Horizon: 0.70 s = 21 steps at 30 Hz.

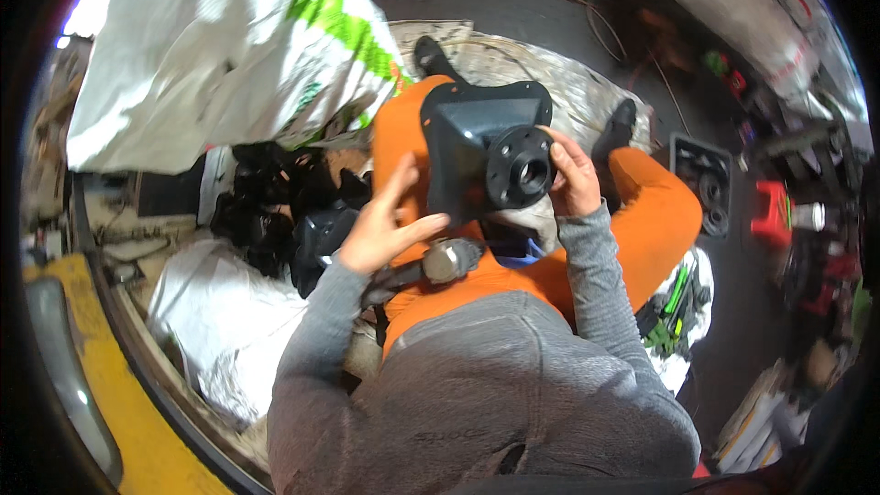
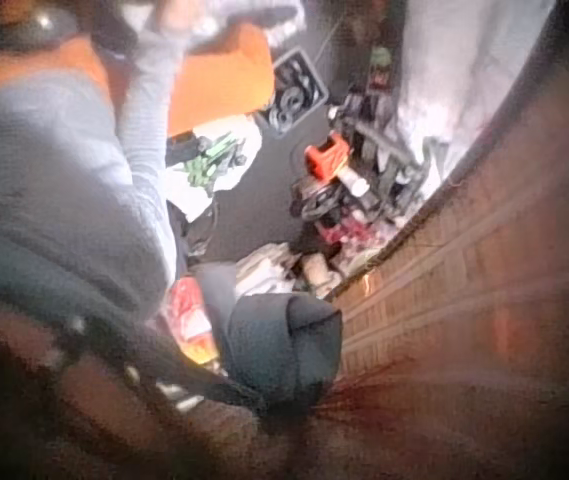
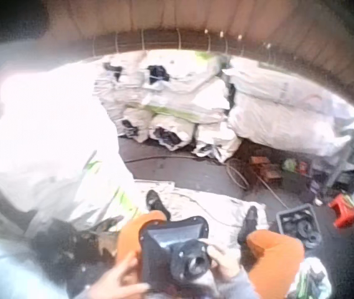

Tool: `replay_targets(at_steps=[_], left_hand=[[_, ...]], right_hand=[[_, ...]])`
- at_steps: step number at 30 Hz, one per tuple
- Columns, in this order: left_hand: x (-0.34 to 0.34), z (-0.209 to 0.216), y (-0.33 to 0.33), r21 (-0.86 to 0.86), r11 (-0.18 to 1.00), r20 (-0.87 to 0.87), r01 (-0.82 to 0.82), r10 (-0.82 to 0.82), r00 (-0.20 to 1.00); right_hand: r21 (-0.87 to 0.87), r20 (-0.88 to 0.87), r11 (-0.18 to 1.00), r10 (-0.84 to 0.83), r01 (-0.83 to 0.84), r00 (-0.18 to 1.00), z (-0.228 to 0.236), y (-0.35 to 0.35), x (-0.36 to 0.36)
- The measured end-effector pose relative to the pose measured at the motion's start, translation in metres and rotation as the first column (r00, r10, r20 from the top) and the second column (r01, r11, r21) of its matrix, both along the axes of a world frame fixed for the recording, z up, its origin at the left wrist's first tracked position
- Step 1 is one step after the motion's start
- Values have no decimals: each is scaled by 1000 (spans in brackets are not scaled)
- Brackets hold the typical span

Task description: The person sits on the floor and uses a cordless drill to fasten screws into a black mechanical housing. They repeatedly pick up screws, align them with holes in the housing, and drive them in with the drill.

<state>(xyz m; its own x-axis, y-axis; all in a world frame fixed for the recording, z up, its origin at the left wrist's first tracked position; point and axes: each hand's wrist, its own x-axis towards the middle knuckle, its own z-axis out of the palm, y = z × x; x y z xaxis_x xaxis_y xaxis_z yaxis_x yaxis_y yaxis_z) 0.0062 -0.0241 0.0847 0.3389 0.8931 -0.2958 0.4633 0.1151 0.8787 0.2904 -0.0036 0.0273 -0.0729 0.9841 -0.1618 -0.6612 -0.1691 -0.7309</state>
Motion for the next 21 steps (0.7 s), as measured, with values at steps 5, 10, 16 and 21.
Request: replay_targets(at_steps=[5,10,16,21], left_hand=[[-14,58,9,185,877,257,-444,392,883],[-135,96,-28,531,846,-488,-52,356,797],[-199,-55,-37,313,922,-886,-227,370,278],[-190,-61,-37,346,872,-762,-347,477,439]], right_hand=[[356,376,928,-35,-109,926,24,5,-29],[123,911,906,-265,405,315,-84,44,33],[-557,763,793,371,246,530,-234,14,62],[-576,621,775,210,258,755,-272,7,103]])
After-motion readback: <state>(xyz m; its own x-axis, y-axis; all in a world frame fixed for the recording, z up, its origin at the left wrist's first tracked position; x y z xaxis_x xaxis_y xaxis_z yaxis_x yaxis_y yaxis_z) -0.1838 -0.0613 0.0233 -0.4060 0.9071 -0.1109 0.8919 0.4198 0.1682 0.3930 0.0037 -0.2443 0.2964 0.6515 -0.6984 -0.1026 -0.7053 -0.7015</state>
